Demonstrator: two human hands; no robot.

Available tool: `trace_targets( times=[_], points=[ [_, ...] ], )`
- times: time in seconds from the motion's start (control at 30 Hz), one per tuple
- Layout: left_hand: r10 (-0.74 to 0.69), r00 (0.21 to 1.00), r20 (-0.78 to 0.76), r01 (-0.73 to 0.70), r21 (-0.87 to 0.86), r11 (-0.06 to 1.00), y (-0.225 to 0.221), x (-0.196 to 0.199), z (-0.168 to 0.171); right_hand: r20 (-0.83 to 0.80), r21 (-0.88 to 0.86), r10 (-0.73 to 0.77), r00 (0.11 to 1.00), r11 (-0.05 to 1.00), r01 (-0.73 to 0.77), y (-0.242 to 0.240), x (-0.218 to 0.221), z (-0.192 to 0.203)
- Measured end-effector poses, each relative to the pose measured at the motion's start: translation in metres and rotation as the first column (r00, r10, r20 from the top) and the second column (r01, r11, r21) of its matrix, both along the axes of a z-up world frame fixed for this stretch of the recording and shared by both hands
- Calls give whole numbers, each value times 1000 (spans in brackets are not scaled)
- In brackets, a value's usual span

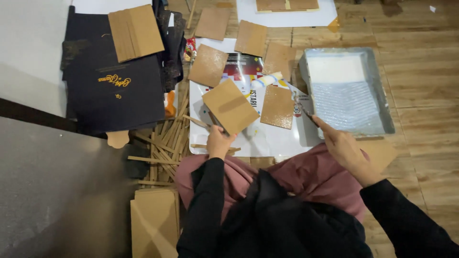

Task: Applying white adhesive to small cardboard squares using a paint roller and tray while sitting on the floor.

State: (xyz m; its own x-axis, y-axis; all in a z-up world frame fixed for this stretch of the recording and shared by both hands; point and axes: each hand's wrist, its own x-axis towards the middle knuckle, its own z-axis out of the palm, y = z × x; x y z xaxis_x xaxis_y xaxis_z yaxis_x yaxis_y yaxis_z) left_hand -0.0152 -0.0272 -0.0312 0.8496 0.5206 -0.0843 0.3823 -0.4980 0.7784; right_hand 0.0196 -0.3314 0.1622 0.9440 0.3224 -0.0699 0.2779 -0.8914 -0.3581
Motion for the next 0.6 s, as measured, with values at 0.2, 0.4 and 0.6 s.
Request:
trace_targets(
  times=[0.2,0.4,0.6],
  points=[
    [-63,993,-96,62,-8,998,-7,7,44,-62,-151,-235,970,963,224,-58,19,-8],
    [-36,975,-220,50,58,997,-6,12,59,41,-272,-357,933,895,355,-175,22,-73],
    [-45,980,-194,63,88,994,-6,13,55,-134,-382,-538,832,803,457,-198,26,-110]
  ],
)
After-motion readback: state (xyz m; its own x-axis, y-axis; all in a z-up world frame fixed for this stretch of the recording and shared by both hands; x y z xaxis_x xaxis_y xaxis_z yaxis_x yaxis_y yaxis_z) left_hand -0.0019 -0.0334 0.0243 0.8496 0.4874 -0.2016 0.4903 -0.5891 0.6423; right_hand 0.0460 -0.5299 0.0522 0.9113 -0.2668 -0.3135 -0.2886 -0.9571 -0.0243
